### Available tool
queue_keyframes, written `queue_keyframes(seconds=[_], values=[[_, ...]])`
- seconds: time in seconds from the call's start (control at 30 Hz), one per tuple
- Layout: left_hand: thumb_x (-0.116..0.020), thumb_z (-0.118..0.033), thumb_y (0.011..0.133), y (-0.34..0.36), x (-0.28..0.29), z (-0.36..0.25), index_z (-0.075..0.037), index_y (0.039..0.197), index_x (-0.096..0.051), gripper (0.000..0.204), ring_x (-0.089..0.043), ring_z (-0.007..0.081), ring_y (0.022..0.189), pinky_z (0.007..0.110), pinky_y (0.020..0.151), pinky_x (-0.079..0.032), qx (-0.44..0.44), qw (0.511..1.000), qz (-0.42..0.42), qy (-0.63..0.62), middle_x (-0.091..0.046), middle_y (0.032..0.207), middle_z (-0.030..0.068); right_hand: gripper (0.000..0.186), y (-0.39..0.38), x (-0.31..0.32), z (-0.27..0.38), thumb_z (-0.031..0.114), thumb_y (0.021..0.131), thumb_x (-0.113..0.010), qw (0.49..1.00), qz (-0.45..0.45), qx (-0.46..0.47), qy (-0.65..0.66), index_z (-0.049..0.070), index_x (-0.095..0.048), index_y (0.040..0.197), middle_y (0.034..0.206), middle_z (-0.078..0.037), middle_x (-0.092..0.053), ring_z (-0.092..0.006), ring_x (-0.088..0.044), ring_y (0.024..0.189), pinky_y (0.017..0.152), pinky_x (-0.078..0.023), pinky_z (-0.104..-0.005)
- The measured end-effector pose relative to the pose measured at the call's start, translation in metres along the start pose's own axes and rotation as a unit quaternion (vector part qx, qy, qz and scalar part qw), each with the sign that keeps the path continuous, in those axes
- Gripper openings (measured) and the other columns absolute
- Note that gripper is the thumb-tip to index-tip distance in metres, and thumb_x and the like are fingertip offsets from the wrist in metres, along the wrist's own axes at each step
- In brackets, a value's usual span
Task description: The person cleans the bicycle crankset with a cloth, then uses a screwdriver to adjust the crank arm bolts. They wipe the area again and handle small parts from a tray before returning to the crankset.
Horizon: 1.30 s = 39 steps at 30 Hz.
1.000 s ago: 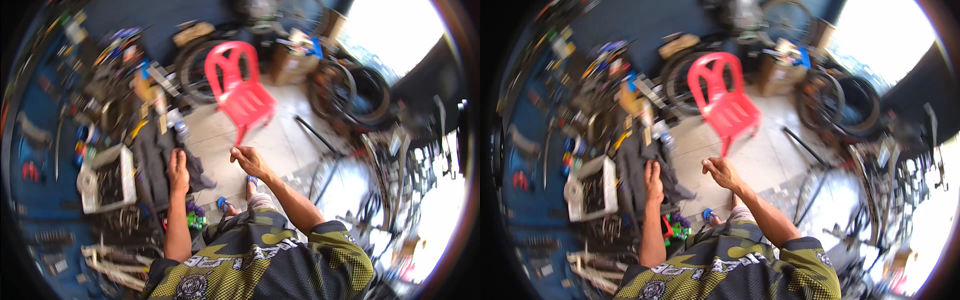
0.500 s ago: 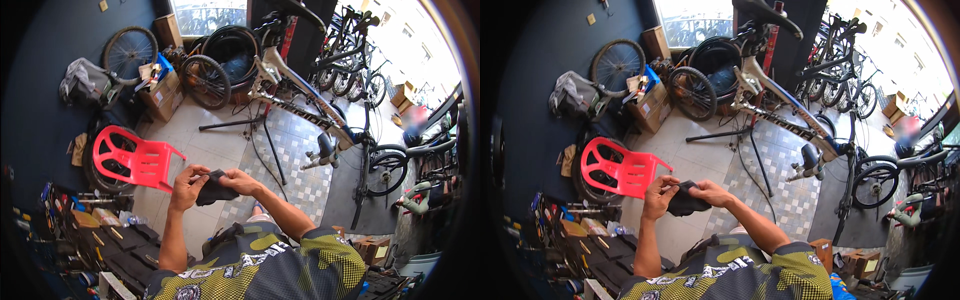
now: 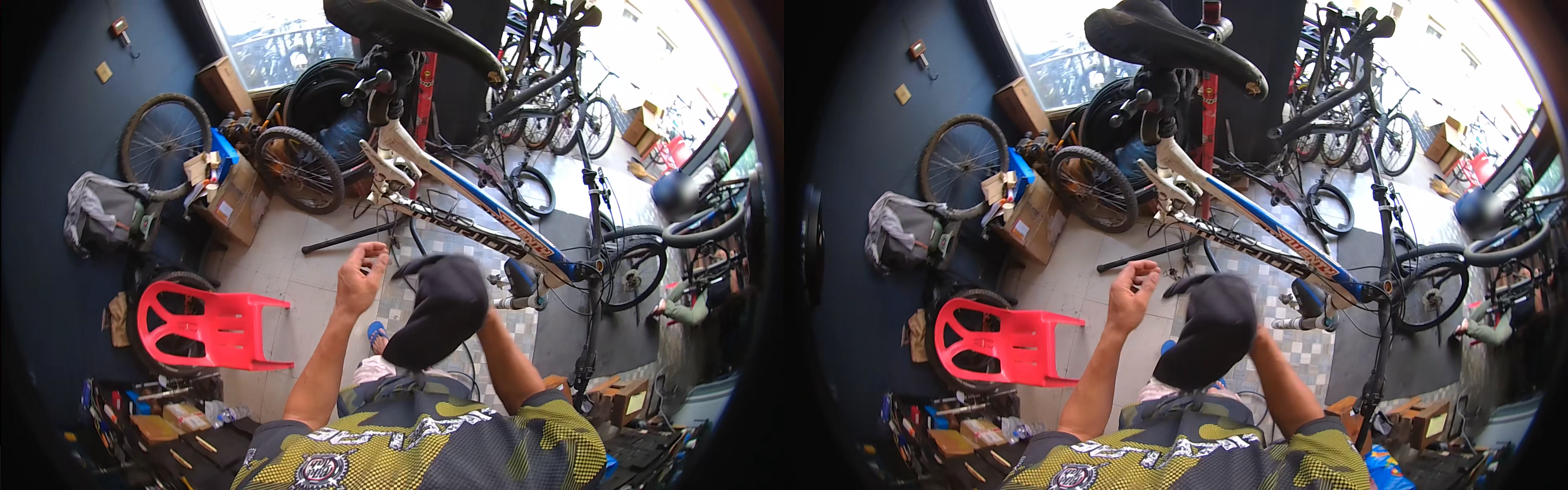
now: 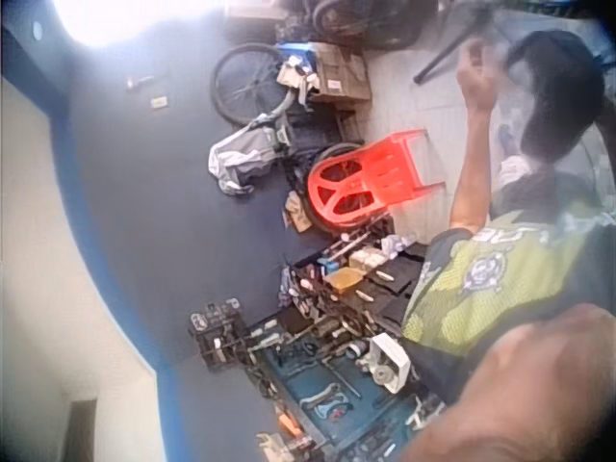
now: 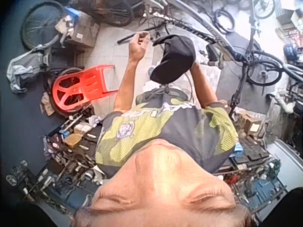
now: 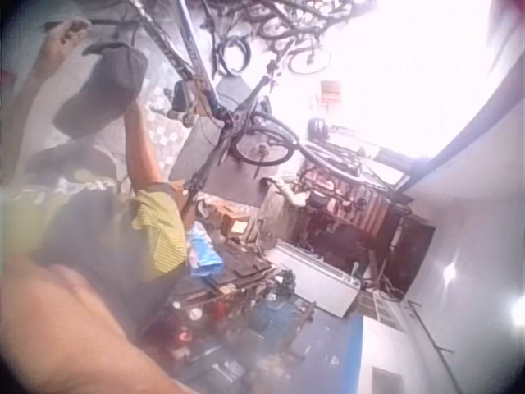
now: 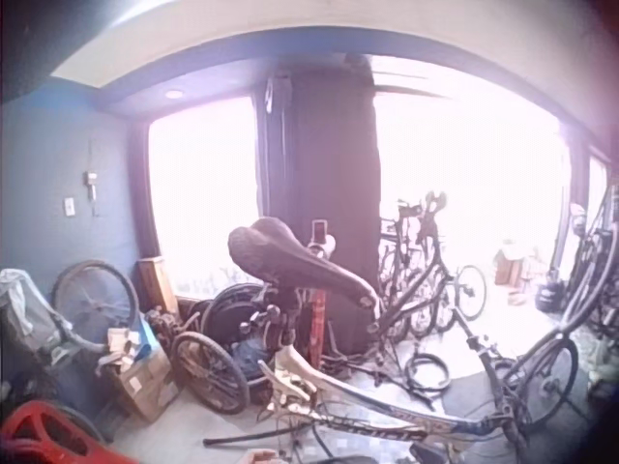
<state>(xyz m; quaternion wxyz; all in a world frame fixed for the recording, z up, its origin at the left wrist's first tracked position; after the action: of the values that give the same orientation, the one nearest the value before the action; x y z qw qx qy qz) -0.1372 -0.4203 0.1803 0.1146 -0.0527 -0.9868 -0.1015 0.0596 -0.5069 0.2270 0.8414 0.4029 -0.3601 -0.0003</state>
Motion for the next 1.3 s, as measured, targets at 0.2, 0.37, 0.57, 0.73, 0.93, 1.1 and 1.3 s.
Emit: queue_keyframes(seconds=[0.2,0.37,0.57,0.73,0.93,1.1,1.3], values=[[-0.068,-0.023,0.104,0.089,-0.010,0.079,-0.003,0.124,-0.069,0.029,-0.068,0.0106,0.089,0.025,0.063,-0.055,0.151,0.977,0.032,-0.148,-0.074,0.111,0.0044,0.036,0.113,0.112,-0.034,0.046,0.073,-0.088,0.957,0.069,-0.114,-0.258,0.015,-0.080,0.090,0.115,-0.008,-0.074,-0.0244,-0.074,0.097,0.084,-0.059,-0.0354],[-0.062,-0.021,0.107,0.131,-0.048,0.118,0.000,0.134,-0.062,0.034,-0.070,0.0153,0.094,0.030,0.068,-0.061,0.207,0.959,0.043,-0.190,-0.072,0.115,0.0075,0.066,0.074,0.142,-0.192,0.042,0.089,-0.081,0.776,-0.150,-0.382,0.479,0.002,-0.063,0.138,0.134,-0.012,-0.069,-0.0253,-0.068,0.121,0.102,-0.058,-0.0413],[-0.054,-0.028,0.111,0.156,-0.083,0.183,0.000,0.138,-0.057,0.039,-0.070,0.0189,0.100,0.035,0.072,-0.064,0.357,0.892,0.011,-0.277,-0.070,0.118,0.0090,0.054,0.046,0.079,-0.367,0.040,0.108,-0.054,0.589,-0.104,-0.496,0.630,-0.002,-0.056,0.142,0.132,-0.017,-0.069,-0.0286,-0.071,0.115,0.101,-0.059,-0.0468],[-0.056,-0.044,0.107,0.175,-0.106,0.182,-0.009,0.126,-0.065,0.041,-0.071,0.0292,0.102,0.051,0.089,-0.058,0.137,0.943,0.076,-0.293,-0.072,0.114,0.0106,0.038,0.048,-0.040,-0.423,0.031,0.108,-0.057,0.562,0.057,-0.569,0.598,-0.001,-0.069,0.127,0.121,-0.014,-0.075,-0.0237,-0.075,0.104,0.093,-0.062,-0.0371],[-0.073,-0.052,0.090,0.168,-0.120,0.235,-0.018,0.121,-0.073,0.046,-0.073,0.0291,0.101,0.051,0.091,-0.059,0.502,0.729,-0.033,-0.464,-0.076,0.113,0.0054,0.040,0.033,-0.146,-0.424,0.040,0.106,-0.060,0.478,0.189,-0.598,0.615,0.004,-0.071,0.122,0.116,-0.009,-0.075,-0.0171,-0.074,0.097,0.085,-0.060,-0.0329],[-0.050,-0.059,0.101,0.167,-0.096,0.224,-0.009,0.131,-0.064,0.060,-0.071,0.0362,0.093,0.044,0.072,-0.058,0.562,0.713,-0.098,-0.407,-0.072,0.116,0.0205,0.041,0.022,-0.194,-0.408,0.045,0.106,-0.059,0.386,0.228,-0.604,0.659,0.007,-0.073,0.116,0.105,-0.005,-0.076,-0.0137,-0.073,0.086,0.074,-0.060,-0.0303],[-0.064,-0.052,0.098,0.169,-0.079,0.213,-0.005,0.127,-0.068,0.055,-0.068,0.0504,0.110,0.059,0.090,-0.063,0.497,0.732,-0.188,-0.426,-0.066,0.125,0.0284,0.039,0.008,-0.227,-0.393,0.041,0.105,-0.059,0.339,0.268,-0.613,0.662,0.005,-0.073,0.114,0.098,-0.005,-0.075,-0.0121,-0.071,0.073,0.059,-0.057,-0.0303]])
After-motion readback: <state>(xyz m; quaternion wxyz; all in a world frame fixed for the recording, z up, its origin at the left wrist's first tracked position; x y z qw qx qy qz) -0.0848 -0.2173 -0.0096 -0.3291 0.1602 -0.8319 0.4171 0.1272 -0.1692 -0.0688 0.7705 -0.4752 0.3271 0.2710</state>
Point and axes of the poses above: each hand's wrist, its own y-axis towards the middle knuckle, its own x-axis out of the back of the hand, z = x × y, the point moved 8 cm from there along y, towards the middle knuckle
